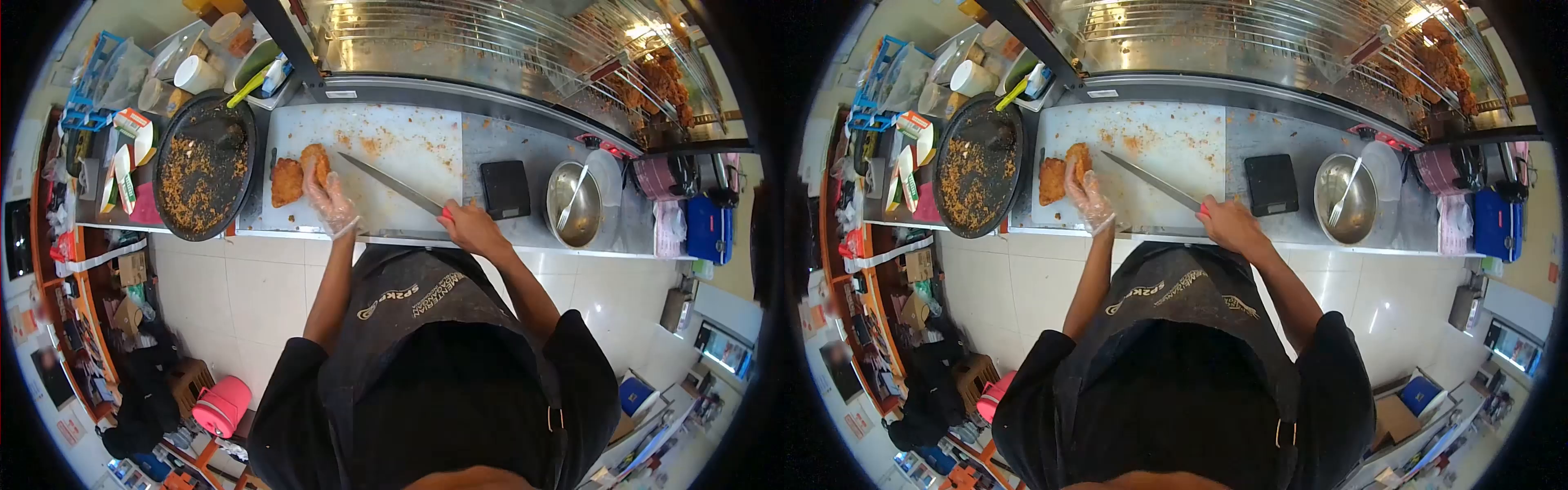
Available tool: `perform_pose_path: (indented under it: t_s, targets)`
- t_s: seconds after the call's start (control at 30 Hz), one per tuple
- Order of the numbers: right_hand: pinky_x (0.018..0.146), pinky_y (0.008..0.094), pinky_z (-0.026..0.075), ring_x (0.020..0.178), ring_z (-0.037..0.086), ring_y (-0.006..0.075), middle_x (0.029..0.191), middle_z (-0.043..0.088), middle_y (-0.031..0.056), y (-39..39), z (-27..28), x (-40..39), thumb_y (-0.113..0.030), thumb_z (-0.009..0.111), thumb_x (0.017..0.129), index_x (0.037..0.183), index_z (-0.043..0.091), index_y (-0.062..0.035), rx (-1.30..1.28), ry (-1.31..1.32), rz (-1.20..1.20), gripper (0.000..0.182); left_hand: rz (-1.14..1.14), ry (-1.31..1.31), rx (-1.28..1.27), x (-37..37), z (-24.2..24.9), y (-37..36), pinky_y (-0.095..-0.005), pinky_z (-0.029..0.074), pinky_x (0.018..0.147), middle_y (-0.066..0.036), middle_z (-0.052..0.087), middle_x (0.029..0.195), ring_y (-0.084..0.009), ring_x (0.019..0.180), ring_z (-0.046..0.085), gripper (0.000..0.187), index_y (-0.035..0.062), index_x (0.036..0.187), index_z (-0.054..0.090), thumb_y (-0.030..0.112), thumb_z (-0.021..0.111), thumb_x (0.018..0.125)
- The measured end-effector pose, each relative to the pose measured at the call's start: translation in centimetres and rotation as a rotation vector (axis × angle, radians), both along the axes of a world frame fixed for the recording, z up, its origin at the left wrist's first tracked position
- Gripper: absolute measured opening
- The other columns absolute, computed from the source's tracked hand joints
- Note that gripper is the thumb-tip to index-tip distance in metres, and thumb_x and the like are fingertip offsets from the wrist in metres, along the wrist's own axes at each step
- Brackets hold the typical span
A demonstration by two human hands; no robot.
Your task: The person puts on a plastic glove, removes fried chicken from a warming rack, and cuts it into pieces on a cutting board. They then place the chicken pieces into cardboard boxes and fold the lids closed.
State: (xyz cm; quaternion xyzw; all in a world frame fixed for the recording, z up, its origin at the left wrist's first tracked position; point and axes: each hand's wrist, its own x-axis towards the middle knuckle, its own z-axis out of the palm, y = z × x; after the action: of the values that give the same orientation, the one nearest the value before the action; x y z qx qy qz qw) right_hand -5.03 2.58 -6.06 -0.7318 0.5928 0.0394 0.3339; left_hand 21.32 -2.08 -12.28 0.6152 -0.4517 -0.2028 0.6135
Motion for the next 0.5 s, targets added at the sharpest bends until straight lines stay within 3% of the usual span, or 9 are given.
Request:
perform_pose_path:
  t_s: [0.17,0.23,0.37,0.5]
  targets:
    - [0.078,0.0572,0.049,0.088,0.062,0.0501,0.092,0.064,0.0305,0.1,0.7,0.7,-0.036,0.051,0.096,0.108,0.055,-0.0048,-0.009,0.039,-0.306,0.033,-0.137,0.285,0.084,2.8,1.6,0.2,-0.0407,0.035,0.108,-0.017,0.040,0.137,-0.0294,0.128,0.043,0.046,-0.0010,0.135,0.045,0.006,0.055,0.091]
    - [0.077,0.0572,0.048,0.088,0.062,0.0502,0.092,0.064,0.0306,0.3,1.7,0.9,-0.037,0.052,0.095,0.108,0.055,-0.0072,-0.034,0.051,-0.402,0.032,-0.220,0.183,0.038,3.5,1.7,0.4,-0.0415,0.035,0.108,-0.017,0.042,0.137,-0.0297,0.129,0.043,0.047,-0.0006,0.135,0.045,0.007,0.057,0.090]
    - [0.076,0.0575,0.048,0.086,0.061,0.0509,0.087,0.064,0.0295,3.1,-0.4,2.7,-0.037,0.052,0.095,0.106,0.055,-0.0085,0.021,-0.071,-0.260,0.031,-0.341,0.006,-0.085,3.7,3.8,0.2,-0.0434,0.036,0.107,-0.018,0.046,0.135,-0.0314,0.129,0.043,0.052,0.0000,0.134,0.047,0.011,0.063,0.086]
    - [0.071,0.0571,0.048,0.080,0.061,0.0516,0.084,0.065,0.0280,5.2,-1.4,1.5,-0.035,0.054,0.095,0.104,0.055,-0.0058,-0.162,0.067,-0.568,0.030,-0.522,-0.337,-0.137,3.5,4.7,-1.7,-0.0470,0.035,0.108,-0.020,0.046,0.136,-0.0356,0.129,0.043,0.058,0.0013,0.135,0.046,0.014,0.066,0.082]
